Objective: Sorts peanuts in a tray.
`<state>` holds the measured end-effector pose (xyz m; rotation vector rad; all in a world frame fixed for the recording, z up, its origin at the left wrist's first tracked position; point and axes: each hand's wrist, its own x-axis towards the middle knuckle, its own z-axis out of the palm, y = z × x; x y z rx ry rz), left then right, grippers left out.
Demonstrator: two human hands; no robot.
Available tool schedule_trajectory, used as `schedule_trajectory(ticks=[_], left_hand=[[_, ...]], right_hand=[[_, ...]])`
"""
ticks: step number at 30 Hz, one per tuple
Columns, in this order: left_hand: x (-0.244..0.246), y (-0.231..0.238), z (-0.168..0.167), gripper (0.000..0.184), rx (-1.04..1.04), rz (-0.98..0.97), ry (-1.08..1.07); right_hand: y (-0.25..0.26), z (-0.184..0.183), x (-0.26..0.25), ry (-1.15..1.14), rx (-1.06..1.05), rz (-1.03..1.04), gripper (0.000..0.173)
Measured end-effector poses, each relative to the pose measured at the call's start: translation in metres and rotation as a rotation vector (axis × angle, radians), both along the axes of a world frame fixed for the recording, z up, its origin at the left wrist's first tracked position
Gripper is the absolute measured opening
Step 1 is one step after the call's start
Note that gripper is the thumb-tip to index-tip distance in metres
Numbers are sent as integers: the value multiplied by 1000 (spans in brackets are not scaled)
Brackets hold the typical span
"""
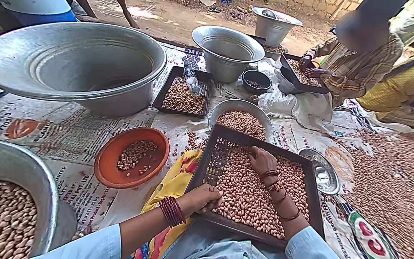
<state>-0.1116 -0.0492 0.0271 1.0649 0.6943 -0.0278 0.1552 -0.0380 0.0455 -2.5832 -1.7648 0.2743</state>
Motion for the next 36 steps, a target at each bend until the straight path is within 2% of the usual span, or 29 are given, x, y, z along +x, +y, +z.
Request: schedule_trajectory(ticks=[3,5,9,10,12,14,16,21,24,26,28,29,30,33,36], left_hand=[[0,0,1,41,-9,40,11],[2,-1,3,47,-42,126,44],[3,-1,4,69,-129,252,54],[3,-1,4,69,-142,269,48],[4,-1,6,53,-158,287,63],[4,-1,6,44,-144,268,71],[4,0,5,42,-125,247,70],[3,0,2,41,-88,193,49],[3,-1,3,42,-91,218,70],[5,-1,4,49,-110,258,73],[5,-3,3,62,-133,293,60],[3,-3,3,67,-144,299,47],[2,-2,2,69,-153,291,35],[1,0,3,59,-135,230,60],[2,0,6,51,-112,216,79]], right_hand=[[0,4,-1,1,-10,9,36],[-7,16,-8,115,2,37,33],[-25,29,-27,754,66,343,25],[-24,29,-31,797,94,369,23],[-15,25,-33,531,170,329,21],[-1,16,-31,235,142,252,24],[9,6,-30,135,63,218,27],[11,-8,-34,79,58,226,29],[7,-2,-40,101,5,209,33],[-5,11,-43,231,-12,267,34],[-18,19,-46,534,3,426,29],[-22,19,-47,651,43,488,27],[-24,19,-46,672,120,507,24],[-12,19,-34,351,258,352,19],[10,14,-23,174,150,207,24]])
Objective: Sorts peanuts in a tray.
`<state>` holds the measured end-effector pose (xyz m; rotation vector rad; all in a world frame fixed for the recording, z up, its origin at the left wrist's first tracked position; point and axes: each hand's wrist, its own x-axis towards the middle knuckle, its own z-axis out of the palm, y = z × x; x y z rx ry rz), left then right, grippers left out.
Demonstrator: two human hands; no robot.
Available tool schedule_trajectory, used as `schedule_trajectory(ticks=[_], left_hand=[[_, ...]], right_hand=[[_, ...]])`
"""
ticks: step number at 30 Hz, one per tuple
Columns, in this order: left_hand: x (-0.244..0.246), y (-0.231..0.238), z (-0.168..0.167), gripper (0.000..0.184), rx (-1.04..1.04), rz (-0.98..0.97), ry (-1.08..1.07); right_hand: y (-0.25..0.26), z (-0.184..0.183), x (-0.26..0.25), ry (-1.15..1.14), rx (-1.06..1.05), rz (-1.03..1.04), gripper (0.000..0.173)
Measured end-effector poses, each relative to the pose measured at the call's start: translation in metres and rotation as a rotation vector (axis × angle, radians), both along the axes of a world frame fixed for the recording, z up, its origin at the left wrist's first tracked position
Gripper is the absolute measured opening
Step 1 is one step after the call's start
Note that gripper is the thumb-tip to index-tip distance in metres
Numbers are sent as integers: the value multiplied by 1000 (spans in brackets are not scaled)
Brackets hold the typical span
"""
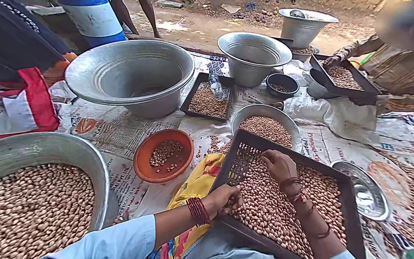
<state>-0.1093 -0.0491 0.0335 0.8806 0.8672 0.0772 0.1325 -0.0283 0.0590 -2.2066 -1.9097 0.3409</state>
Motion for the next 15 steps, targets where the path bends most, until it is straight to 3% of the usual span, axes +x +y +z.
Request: schedule_trajectory(ticks=[15], left_hand=[[-1,0,-2,49,40,-44,-4]], right_hand=[[10,-23,-7,-100,-64,27,31]])
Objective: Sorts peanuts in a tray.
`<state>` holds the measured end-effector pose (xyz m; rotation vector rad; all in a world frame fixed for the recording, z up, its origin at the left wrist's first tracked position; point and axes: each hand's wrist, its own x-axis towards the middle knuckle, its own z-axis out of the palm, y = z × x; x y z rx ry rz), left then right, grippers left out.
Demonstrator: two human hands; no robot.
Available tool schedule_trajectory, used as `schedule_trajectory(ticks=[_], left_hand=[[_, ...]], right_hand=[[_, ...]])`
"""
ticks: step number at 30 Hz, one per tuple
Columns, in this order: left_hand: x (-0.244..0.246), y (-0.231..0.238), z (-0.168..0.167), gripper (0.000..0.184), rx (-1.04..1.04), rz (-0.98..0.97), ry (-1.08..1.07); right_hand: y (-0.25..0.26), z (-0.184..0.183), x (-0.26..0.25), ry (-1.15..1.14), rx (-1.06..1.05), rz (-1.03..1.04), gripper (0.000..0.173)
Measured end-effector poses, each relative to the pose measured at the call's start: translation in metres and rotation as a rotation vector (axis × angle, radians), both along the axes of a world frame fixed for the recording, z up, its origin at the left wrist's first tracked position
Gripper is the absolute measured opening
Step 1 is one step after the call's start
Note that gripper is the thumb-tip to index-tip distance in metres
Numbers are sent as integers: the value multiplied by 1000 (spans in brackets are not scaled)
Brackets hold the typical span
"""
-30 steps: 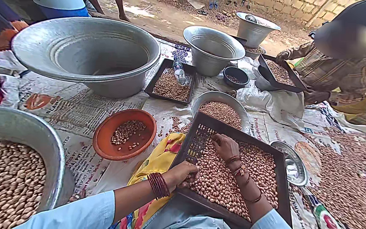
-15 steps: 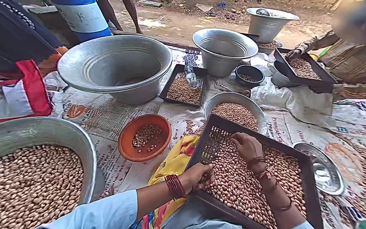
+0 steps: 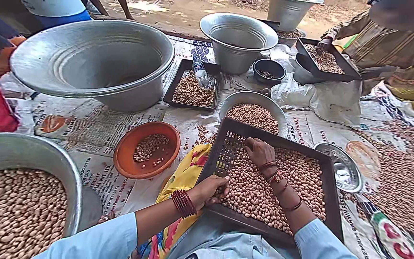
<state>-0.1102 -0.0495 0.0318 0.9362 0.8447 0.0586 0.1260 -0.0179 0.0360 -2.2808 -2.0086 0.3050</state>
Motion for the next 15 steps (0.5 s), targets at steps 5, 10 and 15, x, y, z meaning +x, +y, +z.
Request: schedule_trajectory(ticks=[5,10,15], left_hand=[[2,-2,1,55,-27,84,14],[0,-1,0,70,-84,73,-23],[1,1,4,55,-91,38,-2]], right_hand=[[-15,14,-5,213,-19,11,34],[-79,29,-28,532,60,283,20],[-114,0,-40,211,-96,232,18]])
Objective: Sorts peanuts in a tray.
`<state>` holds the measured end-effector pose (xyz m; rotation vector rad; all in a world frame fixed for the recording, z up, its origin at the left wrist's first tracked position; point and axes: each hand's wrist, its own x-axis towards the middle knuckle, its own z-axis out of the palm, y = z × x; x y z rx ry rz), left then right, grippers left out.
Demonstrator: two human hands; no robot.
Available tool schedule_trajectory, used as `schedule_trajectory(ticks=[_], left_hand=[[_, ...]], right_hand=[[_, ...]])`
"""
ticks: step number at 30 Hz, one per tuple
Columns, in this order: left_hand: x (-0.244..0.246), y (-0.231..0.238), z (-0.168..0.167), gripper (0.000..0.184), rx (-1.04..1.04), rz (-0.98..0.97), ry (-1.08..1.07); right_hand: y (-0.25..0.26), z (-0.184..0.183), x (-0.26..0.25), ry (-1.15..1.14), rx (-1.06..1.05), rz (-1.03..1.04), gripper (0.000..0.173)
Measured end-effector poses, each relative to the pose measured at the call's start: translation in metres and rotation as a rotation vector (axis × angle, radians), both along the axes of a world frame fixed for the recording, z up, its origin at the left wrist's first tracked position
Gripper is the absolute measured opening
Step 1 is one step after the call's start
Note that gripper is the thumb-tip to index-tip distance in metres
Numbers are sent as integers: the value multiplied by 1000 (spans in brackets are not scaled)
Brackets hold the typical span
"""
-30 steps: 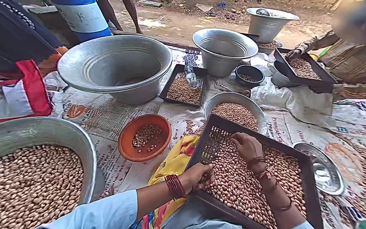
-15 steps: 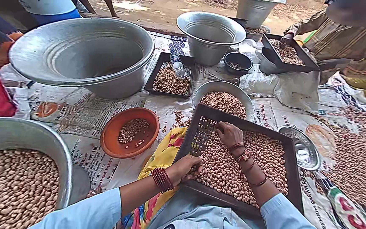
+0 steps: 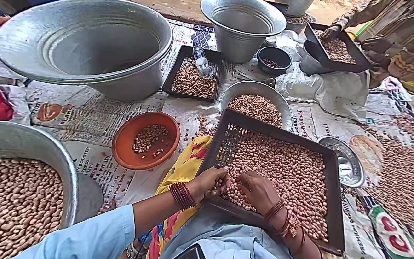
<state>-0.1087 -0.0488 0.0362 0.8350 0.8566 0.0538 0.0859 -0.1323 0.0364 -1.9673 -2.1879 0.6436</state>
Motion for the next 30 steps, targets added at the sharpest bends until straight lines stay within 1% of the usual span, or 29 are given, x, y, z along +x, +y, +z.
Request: schedule_trajectory(ticks=[2,6,7,10,11,12,13,14,16,17,18,20,21,23,24,25,26,27,29,30], left_hand=[[-1,0,0,54,12,5,19],[1,-4,-2,52,80,28,52],[2,-5,-4,52,102,57,59],[3,-9,-13,52,158,129,79],[2,-10,-14,51,156,121,84],[0,-9,-12,54,148,98,73],[-2,-8,-10,56,133,65,48],[-4,-6,-11,57,120,28,12],[-6,-3,-15,54,101,-4,-49],[-6,-3,-16,52,86,7,-64],[-6,-3,-17,52,71,22,-72],[-4,-3,-17,51,36,46,-76],[-3,-3,-16,50,23,52,-71],[-4,-3,-12,49,18,49,-63],[-4,-4,-11,49,23,46,-66],[-5,-3,-10,48,31,47,-69],[-5,-3,-9,48,39,49,-71],[-5,-3,-8,48,45,52,-77],[-4,-5,-7,47,60,63,-89],[-5,-6,-7,47,72,60,-94]], right_hand=[[-1,-9,-2,1,24,15,17],[4,2,-4,-8,-135,28,25],[3,6,-5,22,-95,33,25],[-12,18,-9,260,307,51,19],[-18,25,-9,330,377,76,22],[-24,35,-5,360,383,111,26],[-32,45,3,339,329,144,32],[-41,54,14,272,228,169,39],[-57,70,42,86,-140,173,48],[-64,74,54,2,-321,157,49],[-70,75,64,-53,-460,137,49],[-77,67,78,-81,-617,117,53],[-78,61,79,-83,-650,123,58],[-68,47,64,-105,-679,150,71],[-59,41,51,-119,-674,170,72],[-48,34,39,-121,-644,184,68],[-37,25,30,-106,-580,186,63],[-24,19,24,-77,-501,169,62],[-1,12,25,-17,-274,93,62],[7,11,32,8,-123,40,58]])
